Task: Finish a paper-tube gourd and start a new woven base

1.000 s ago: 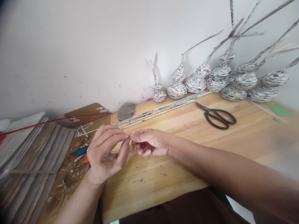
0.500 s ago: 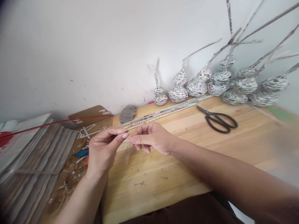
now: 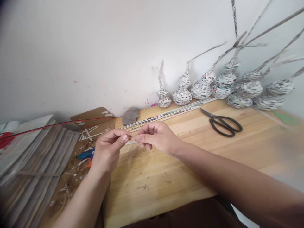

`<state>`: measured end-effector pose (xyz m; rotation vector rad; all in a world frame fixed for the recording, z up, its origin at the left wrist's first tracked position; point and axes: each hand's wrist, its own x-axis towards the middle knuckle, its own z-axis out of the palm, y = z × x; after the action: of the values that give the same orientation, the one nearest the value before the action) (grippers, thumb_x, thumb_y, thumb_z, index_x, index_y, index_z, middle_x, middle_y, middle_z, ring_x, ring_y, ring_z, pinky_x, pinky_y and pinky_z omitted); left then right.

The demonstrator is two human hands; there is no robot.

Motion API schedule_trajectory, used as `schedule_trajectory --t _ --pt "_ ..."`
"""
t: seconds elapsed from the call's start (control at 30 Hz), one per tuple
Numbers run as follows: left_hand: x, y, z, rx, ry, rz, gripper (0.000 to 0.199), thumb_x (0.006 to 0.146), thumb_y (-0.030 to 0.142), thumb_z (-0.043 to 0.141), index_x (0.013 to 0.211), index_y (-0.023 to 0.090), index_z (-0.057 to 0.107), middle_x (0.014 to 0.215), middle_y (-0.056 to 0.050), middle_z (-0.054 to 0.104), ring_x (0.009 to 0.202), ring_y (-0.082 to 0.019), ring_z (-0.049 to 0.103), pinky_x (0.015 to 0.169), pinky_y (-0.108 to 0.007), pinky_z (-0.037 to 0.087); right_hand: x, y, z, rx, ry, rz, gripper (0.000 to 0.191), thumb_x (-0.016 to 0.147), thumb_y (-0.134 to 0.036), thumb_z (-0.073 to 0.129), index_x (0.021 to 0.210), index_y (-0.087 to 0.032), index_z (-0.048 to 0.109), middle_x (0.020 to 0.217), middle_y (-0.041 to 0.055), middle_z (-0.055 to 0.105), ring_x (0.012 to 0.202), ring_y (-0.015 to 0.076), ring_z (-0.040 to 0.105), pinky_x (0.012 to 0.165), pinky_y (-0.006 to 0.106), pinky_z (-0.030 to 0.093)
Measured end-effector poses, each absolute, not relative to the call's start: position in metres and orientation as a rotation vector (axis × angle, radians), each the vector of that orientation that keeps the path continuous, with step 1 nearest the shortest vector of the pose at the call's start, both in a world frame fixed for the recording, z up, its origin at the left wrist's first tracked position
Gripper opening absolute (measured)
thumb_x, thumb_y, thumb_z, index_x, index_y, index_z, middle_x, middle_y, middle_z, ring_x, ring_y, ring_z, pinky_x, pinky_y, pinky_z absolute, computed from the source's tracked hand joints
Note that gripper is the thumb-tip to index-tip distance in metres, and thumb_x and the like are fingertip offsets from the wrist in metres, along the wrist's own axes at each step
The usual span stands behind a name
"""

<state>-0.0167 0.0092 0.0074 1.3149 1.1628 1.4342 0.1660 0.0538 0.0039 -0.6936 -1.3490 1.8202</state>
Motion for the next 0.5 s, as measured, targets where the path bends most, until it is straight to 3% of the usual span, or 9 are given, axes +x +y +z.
schedule_trajectory --t 0.17,0.27,0.4,0.5 --pt "-0.017 0.013 0.004 1.248 1.159 1.355 0.022 0.087 0.037 0.066 0.091 0.019 0.076 0.082 -0.005 0.072 0.071 -0.011 0.057 0.058 -0.020 0.039 0.167 0.058 -0.003 -0.630 -1.318 1.856 0.021 0.077 -0.035 0.076 0.079 -0.014 0.071 0.073 0.0029 0.069 0.060 0.0106 0.062 0.051 0.022 0.047" --pt "-0.016 0.015 0.003 1.255 1.186 1.408 0.025 0.083 0.035 0.070 0.103 0.022 0.076 0.087 -0.005 0.074 0.077 -0.013 0.061 0.059 -0.020 0.042 0.166 0.060 -0.007 -0.594 -1.249 1.896 0.023 0.076 -0.031 0.078 0.093 -0.017 0.073 0.082 0.0036 0.072 0.070 0.0120 0.065 0.058 0.024 0.050" --pt "-0.016 0.016 0.006 1.242 1.249 1.506 0.015 0.071 0.029 0.081 0.083 0.021 0.078 0.080 -0.002 0.074 0.074 -0.013 0.064 0.071 -0.024 0.048 0.165 0.061 -0.007 -0.615 -1.224 1.875 0.023 0.070 -0.025 0.082 0.088 -0.017 0.072 0.072 0.0003 0.069 0.064 0.0108 0.062 0.056 0.024 0.048" --pt "-0.017 0.015 0.007 1.277 1.284 1.496 0.016 0.070 0.031 0.082 0.068 0.018 0.073 0.066 0.000 0.069 0.062 -0.010 0.058 0.065 -0.022 0.046 0.166 0.061 -0.005 -0.659 -1.249 1.847 0.022 0.068 -0.029 0.083 0.081 -0.016 0.071 0.062 -0.0013 0.066 0.054 0.0088 0.057 0.052 0.023 0.046"
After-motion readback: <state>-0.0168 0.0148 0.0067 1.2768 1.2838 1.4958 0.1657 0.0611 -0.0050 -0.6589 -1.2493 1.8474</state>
